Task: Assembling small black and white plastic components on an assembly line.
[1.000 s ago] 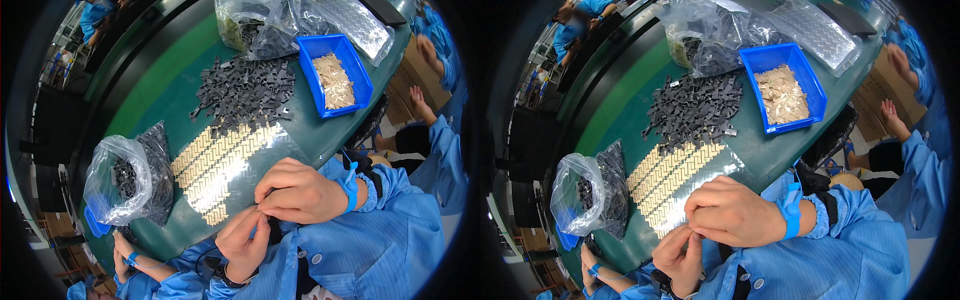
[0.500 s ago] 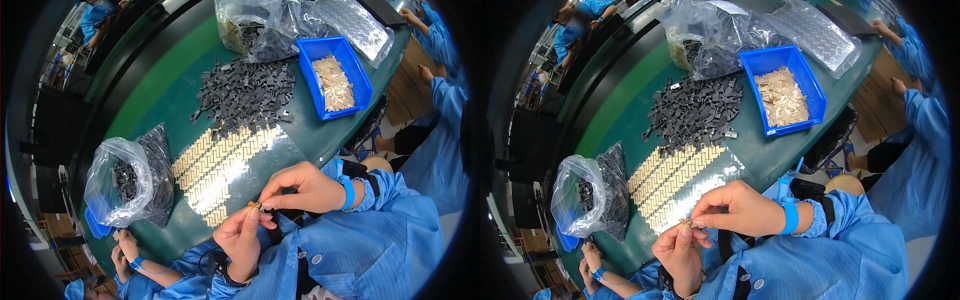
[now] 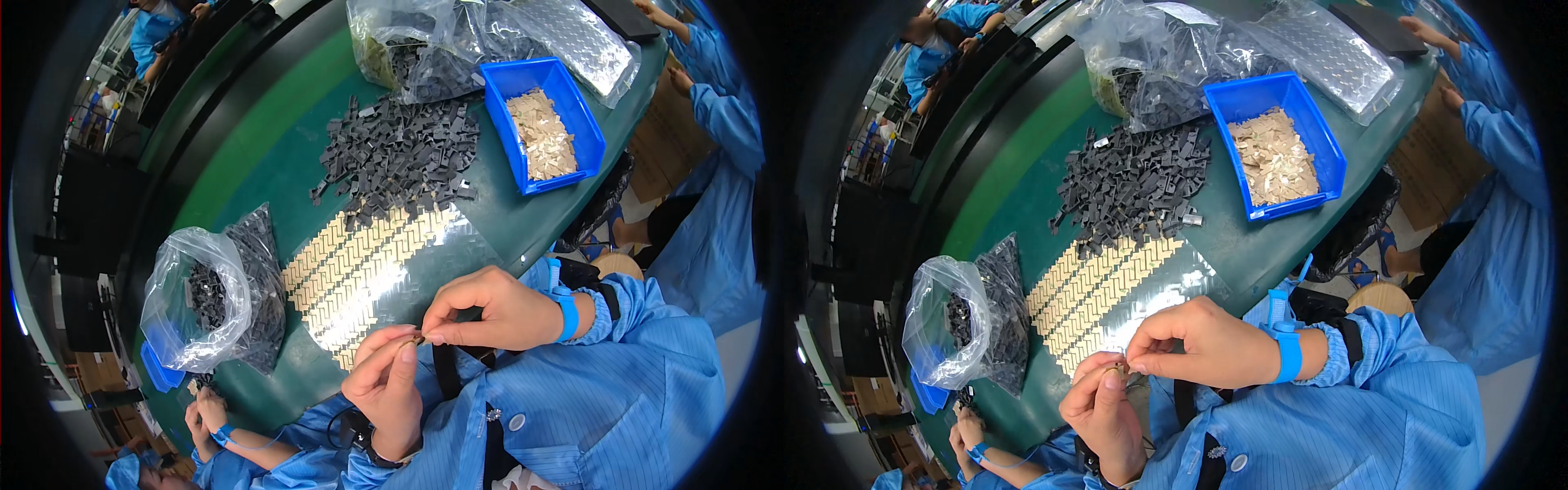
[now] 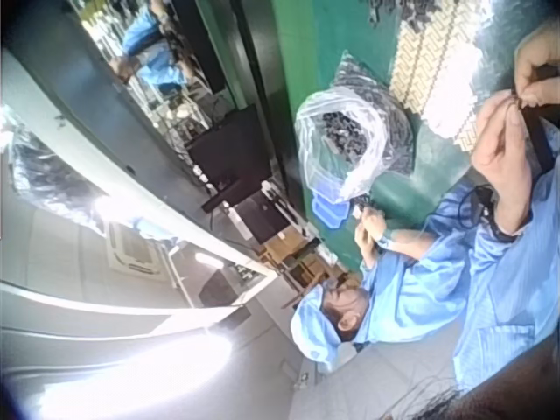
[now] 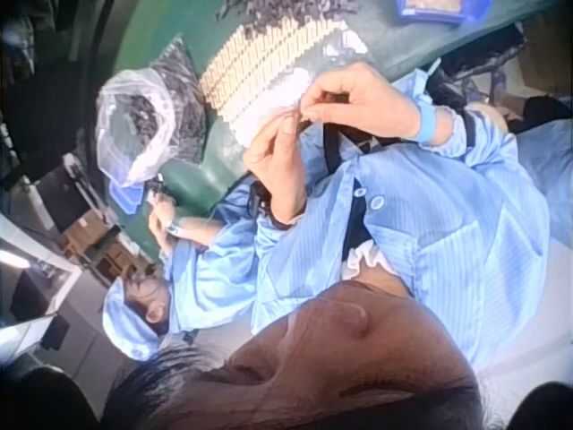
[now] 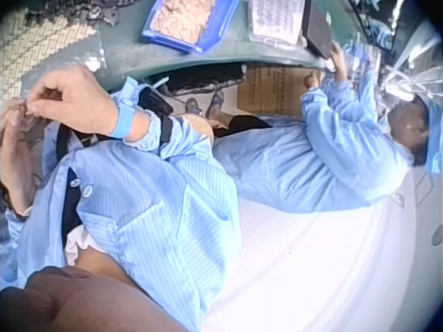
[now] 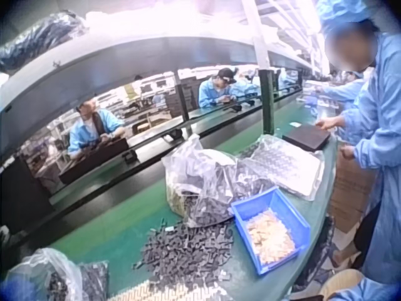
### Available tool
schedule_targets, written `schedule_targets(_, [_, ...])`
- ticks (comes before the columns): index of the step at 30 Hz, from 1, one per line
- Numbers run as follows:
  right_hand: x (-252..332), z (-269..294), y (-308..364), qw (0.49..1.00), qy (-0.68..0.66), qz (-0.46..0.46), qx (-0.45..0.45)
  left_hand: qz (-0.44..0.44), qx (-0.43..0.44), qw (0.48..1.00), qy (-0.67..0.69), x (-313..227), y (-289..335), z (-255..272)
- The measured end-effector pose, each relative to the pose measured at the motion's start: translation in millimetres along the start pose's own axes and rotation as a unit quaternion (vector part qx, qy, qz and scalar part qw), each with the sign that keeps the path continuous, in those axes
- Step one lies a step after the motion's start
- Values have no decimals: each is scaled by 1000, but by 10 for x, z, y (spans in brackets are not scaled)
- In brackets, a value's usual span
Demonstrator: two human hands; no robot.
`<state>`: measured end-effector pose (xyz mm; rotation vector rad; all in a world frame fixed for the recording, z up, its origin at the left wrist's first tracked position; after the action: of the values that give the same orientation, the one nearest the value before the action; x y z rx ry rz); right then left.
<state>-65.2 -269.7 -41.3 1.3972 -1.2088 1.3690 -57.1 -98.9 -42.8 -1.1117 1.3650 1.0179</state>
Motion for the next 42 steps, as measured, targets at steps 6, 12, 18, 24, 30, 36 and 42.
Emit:
schedule_targets(6, [-22, -47, 39, 996, -72, -54, 16, -66, -10, 997, -29, 1, 22, -34])
schedule_targets(12, [-21, -74, 43, 993, -99, -58, 2, -69, 0, 997, -28, 0, 28, -51])
schedule_targets(18, [-44, -98, 52, 993, -108, -51, -12, 53, 17, 987, 153, 65, 13, -68])
schedule_targets(24, [-14, -35, 75, 996, -79, -26, -38, 153, 30, 938, 308, 42, 1, -168])
schedule_targets(30, [302, 608, 76, 917, 292, 154, -223, 29, -18, 979, 203, 12, -123, -3])
schedule_targets(36, [512, 1236, 208, 750, 582, 97, -299, -100, -39, 994, -24, -113, -153, 34])
schedule_targets(42, [465, 1403, 213, 697, 627, 120, -325, -254, 12, 932, -259, -197, -197, 10])
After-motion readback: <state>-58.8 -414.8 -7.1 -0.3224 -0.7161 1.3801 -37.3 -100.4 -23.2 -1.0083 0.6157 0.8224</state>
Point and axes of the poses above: each hand's wrist, its own y-axis away from the middle knuckle, its own z-axis out of the back of the hand, x = y × z, the point moved 1 cm from there along -y, towards the middle knuckle, and after that the axes turned 1 degree about x, right-handed, at the moved point
